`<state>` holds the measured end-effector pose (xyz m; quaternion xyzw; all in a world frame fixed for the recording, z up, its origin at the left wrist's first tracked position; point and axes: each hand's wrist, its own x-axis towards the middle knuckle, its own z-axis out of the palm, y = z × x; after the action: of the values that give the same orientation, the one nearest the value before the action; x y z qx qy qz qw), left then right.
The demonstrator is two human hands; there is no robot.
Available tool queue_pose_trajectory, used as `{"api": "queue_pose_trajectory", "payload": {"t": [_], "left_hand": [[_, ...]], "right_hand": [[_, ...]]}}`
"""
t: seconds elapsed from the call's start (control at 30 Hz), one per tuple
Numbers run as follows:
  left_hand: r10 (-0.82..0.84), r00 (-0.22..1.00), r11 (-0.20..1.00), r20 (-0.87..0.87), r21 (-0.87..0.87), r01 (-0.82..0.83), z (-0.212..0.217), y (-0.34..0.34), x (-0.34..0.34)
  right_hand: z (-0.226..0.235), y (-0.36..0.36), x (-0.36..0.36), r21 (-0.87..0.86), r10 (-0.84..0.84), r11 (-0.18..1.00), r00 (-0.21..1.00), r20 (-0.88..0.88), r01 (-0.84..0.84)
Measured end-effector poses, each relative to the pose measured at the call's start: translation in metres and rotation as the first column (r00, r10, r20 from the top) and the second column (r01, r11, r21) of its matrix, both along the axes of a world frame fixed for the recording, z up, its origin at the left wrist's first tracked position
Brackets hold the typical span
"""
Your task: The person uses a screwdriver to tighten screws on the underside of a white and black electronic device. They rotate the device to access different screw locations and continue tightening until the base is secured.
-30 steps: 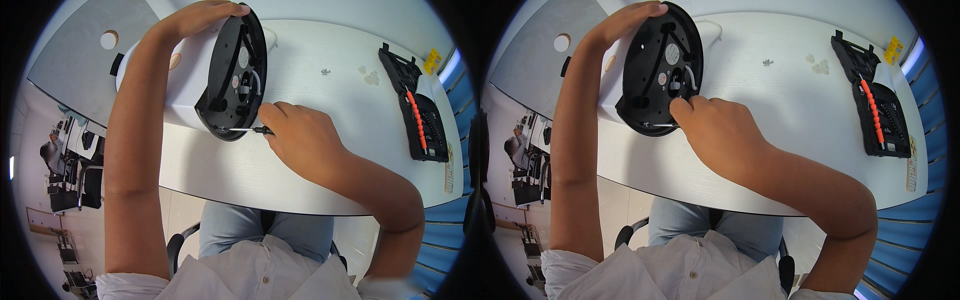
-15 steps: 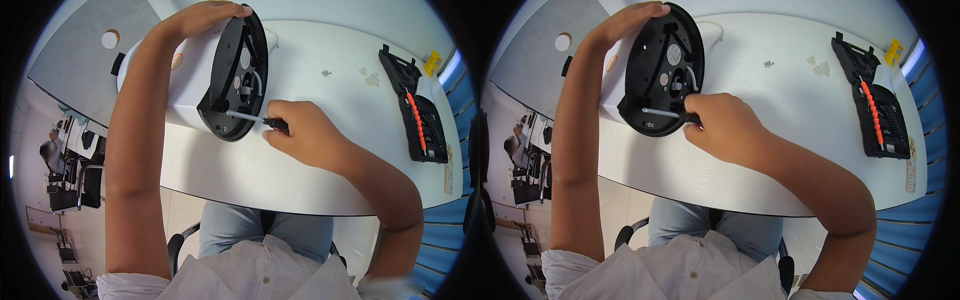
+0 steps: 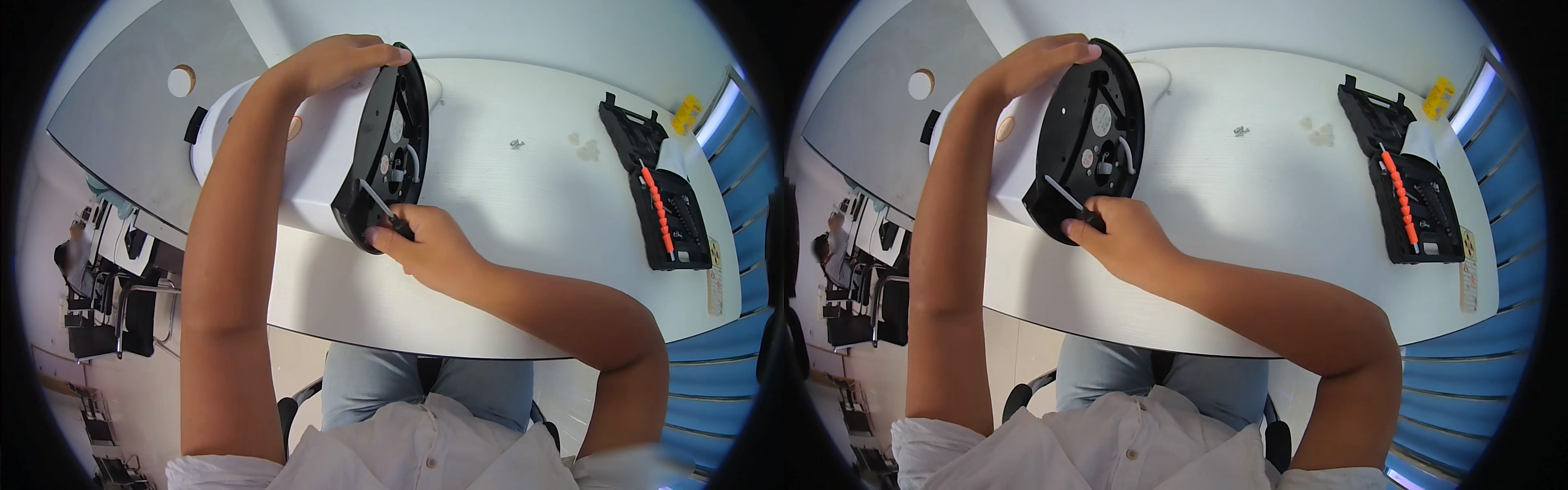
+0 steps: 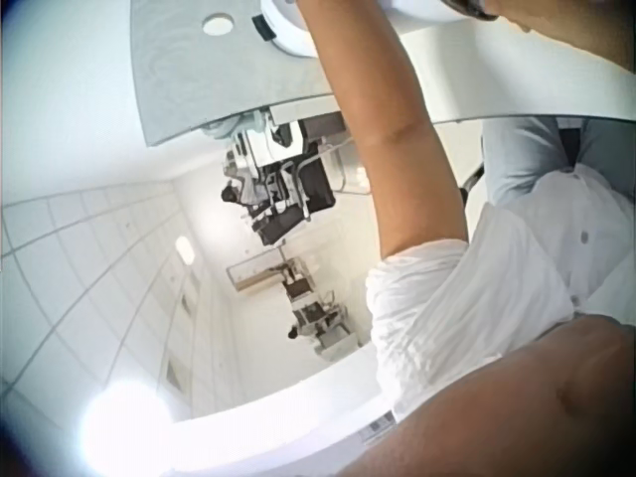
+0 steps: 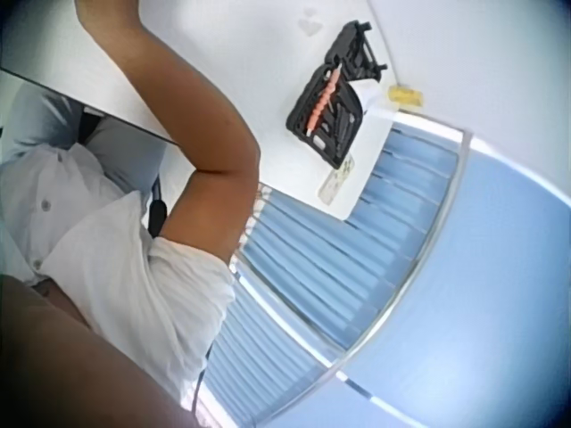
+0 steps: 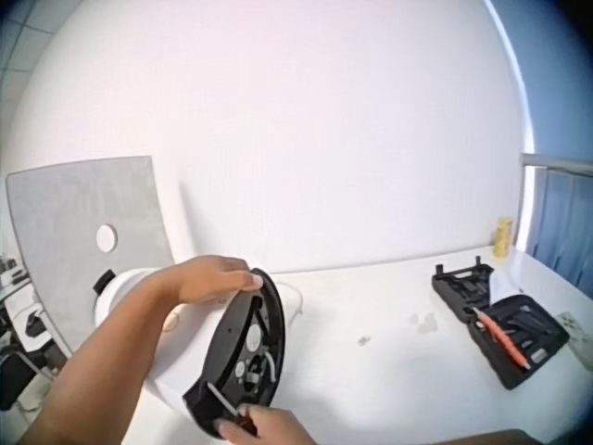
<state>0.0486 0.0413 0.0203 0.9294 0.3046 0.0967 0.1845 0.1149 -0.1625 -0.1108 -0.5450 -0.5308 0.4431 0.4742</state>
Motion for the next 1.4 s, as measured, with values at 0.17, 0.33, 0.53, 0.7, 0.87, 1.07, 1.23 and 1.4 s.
{"api": "queue_pose_trajectory", "payload": {"t": [0.17, 0.33, 0.53, 0.7, 0.87, 1.07, 1.23, 1.4], "left_hand": [[-0.006, 1.000, 1.000, -0.029, 0.019, 0.007, 0.002, -0.002, -0.002], [-0.009, 1.000, 0.999, -0.014, 0.046, 0.010, 0.003, -0.008, 0.001], [-0.004, 0.999, 1.000, -0.047, -0.002, 0.004, 0.008, -0.009, -0.004], [0.005, 0.999, 1.000, -0.050, 0.016, -0.004, 0.012, -0.013, 0.003], [0.005, 1.000, 1.000, -0.014, 0.002, -0.005, 0.007, -0.013, -0.001], [0.005, 0.999, 1.000, -0.044, 0.018, -0.004, 0.007, -0.014, -0.001], [0.001, 1.000, 0.999, -0.027, 0.050, 0.001, 0.005, -0.012, -0.002], [0.004, 1.000, 1.000, -0.023, -0.007, -0.004, 0.003, -0.005, 0.001]], "right_hand": [[0.005, 0.002, -0.006, 0.011, -0.009, 1.000, 1.000, -0.022, 0.009], [0.001, 0.003, -0.003, 0.112, -0.016, 0.993, 1.000, -0.026, 0.019], [0.000, 0.026, 0.063, 0.300, -0.230, 0.945, 0.916, 0.330, 0.129], [-0.004, 0.030, 0.166, 0.182, -0.353, 0.895, 0.401, 0.845, 0.406], [-0.008, 0.032, 0.179, 0.039, -0.250, 0.896, 0.429, 0.868, 0.443], [-0.015, 0.033, 0.193, 0.084, -0.305, 0.894, 0.459, 0.834, 0.441], [-0.013, 0.038, 0.204, 0.301, -0.628, 0.757, 0.515, 0.584, 0.580], [-0.008, 0.038, 0.166, 0.225, -0.596, 0.799, 0.785, 0.169, 0.557]]}}
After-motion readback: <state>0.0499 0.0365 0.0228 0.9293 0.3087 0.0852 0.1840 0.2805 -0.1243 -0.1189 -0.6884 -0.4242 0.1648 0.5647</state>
